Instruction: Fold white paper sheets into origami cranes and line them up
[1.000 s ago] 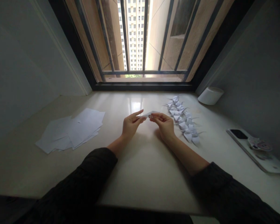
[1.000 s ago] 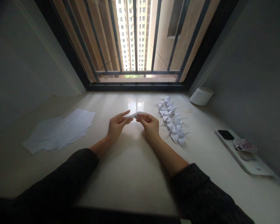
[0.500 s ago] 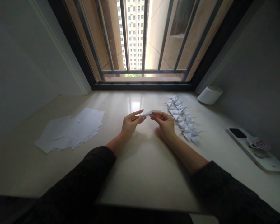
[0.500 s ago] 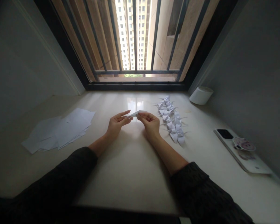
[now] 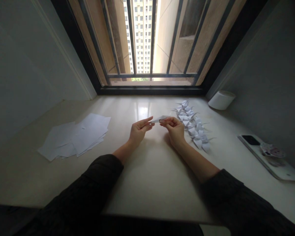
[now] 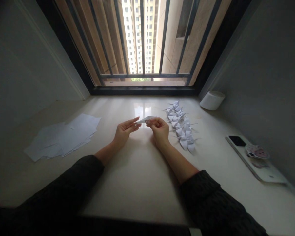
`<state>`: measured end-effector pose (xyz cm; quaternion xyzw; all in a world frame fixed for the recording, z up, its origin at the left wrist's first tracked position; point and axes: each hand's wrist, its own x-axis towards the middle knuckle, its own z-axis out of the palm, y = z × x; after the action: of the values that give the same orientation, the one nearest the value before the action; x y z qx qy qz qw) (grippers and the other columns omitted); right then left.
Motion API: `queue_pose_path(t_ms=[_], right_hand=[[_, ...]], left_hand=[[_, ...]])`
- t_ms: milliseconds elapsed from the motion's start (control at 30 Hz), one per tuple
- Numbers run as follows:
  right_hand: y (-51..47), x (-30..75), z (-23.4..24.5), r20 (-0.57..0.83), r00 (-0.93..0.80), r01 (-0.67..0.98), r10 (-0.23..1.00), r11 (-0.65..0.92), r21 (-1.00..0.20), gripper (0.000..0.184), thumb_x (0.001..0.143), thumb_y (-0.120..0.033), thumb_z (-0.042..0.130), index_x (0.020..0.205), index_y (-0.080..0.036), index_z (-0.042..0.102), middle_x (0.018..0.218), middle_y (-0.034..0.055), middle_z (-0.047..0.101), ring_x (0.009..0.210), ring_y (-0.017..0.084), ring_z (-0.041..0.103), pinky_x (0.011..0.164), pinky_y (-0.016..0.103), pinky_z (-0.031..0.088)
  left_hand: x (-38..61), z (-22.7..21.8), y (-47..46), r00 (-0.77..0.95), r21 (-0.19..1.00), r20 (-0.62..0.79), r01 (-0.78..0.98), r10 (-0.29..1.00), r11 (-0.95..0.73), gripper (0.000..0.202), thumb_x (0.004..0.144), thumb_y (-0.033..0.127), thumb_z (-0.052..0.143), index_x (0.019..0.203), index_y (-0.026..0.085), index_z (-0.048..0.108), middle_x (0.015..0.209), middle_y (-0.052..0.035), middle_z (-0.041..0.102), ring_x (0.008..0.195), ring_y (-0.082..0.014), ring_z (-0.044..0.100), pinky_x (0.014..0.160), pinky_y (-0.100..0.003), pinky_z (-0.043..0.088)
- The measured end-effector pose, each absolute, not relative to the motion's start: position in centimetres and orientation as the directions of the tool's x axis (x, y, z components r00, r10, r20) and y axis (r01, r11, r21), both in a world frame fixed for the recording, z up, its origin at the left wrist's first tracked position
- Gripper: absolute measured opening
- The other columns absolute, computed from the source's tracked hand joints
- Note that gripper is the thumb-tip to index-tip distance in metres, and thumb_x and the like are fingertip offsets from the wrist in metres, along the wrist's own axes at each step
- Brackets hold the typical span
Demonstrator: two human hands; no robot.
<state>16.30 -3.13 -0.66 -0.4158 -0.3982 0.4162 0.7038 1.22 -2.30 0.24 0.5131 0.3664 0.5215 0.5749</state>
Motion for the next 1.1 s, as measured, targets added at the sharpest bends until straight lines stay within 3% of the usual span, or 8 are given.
queue_pose_path(t_ms=[133,233,333,433,667,800,900,1100], right_hand=[[-2.7,16.7,-0.8,0.321,0.331,-0.171,0.887,0.392,-0.904,0.032,0.060,-0.027,0.077,0.059,-0.021,0.045,0.063,-0.0055,0.053,0.060,0.011,0.054,0.065,0.028,0.049],[-2.6,16.9,-1.0,0.371,0.320,-0.048,0.872,0.406,-0.913,0.038,0.064,-0.028,0.074,0.059,-0.022,0.037,0.062,-0.0059,0.048,0.059,0.010,0.048,0.062,0.025,0.046],[-2.8,16.8,-1.0,0.407,0.289,0.088,0.866,0.399,-0.913,0.037,0.067,-0.028,0.071,0.059,-0.022,0.035,0.063,-0.0055,0.047,0.061,0.011,0.046,0.064,0.025,0.044],[-3.1,16.7,-0.9,0.433,0.246,0.166,0.867,0.403,-0.900,0.036,0.067,-0.028,0.071,0.060,-0.022,0.036,0.064,-0.0049,0.050,0.062,0.011,0.048,0.065,0.025,0.043],[-3.4,16.3,-0.8,0.313,0.180,-0.036,0.933,0.324,-0.945,0.032,0.062,-0.038,0.076,0.075,-0.023,0.051,0.064,-0.0036,0.063,0.065,0.015,0.062,0.068,0.030,0.049],[-3.5,16.0,-0.6,0.237,0.162,-0.206,0.958,0.268,-0.941,0.045,0.058,-0.036,0.079,0.091,-0.024,0.051,0.069,-0.0025,0.069,0.069,0.016,0.066,0.073,0.031,0.050],[-3.6,15.8,-0.6,0.204,0.190,-0.232,0.960,0.246,-0.941,0.055,0.053,-0.034,0.083,0.099,-0.024,0.055,0.067,-0.0047,0.068,0.066,0.015,0.065,0.070,0.029,0.050],[-4.0,15.8,-0.7,0.133,0.127,-0.115,0.983,0.147,-0.982,0.033,0.058,-0.044,0.078,0.079,-0.019,0.073,0.072,0.0035,0.072,0.073,0.020,0.066,0.070,0.033,0.051]], left_hand=[[1.2,0.0,-2.1,0.255,0.983,0.170,-0.116,0.952,-0.145,0.055,0.067,0.037,0.074,0.117,0.018,0.062,0.095,-0.0095,0.072,0.091,-0.0203,0.067,0.086,-0.036,0.050],[1.1,0.0,-2.3,0.279,0.986,0.166,-0.027,0.946,-0.165,0.053,0.068,0.040,0.073,0.115,0.018,0.063,0.099,-0.0103,0.071,0.087,-0.0200,0.067,0.075,-0.030,0.052],[1.1,0.0,-2.4,0.256,0.983,0.153,0.062,0.955,-0.174,0.043,0.073,0.046,0.066,0.104,0.017,0.069,0.092,-0.0100,0.072,0.082,-0.0200,0.068,0.065,-0.027,0.051],[1.1,0.0,-2.5,0.229,0.979,0.149,0.106,0.962,-0.177,0.036,0.073,0.047,0.066,0.090,0.017,0.072,0.083,-0.0090,0.072,0.080,-0.0199,0.067,0.065,-0.027,0.050],[0.8,-0.3,-2.1,0.155,0.967,0.178,0.157,0.972,-0.202,0.033,0.070,0.049,0.068,0.082,0.019,0.073,0.077,-0.0070,0.072,0.074,-0.0196,0.067,0.068,-0.029,0.049],[0.6,-0.4,-2.0,0.125,0.950,0.218,0.201,0.968,-0.240,0.032,0.072,0.049,0.065,0.081,0.019,0.073,0.076,-0.0062,0.072,0.071,-0.0184,0.067,0.066,-0.028,0.047],[0.6,-0.3,-2.2,0.125,0.915,0.262,0.284,0.957,-0.288,0.031,0.075,0.049,0.062,0.080,0.021,0.073,0.074,-0.0051,0.072,0.069,-0.0177,0.066,0.063,-0.027,0.046],[0.9,0.5,-2.8,0.189,0.752,0.328,0.540,0.926,-0.377,0.026,0.079,0.047,0.059,0.080,0.025,0.073,0.074,-0.0023,0.072,0.066,-0.0168,0.064,0.060,-0.026,0.040]])
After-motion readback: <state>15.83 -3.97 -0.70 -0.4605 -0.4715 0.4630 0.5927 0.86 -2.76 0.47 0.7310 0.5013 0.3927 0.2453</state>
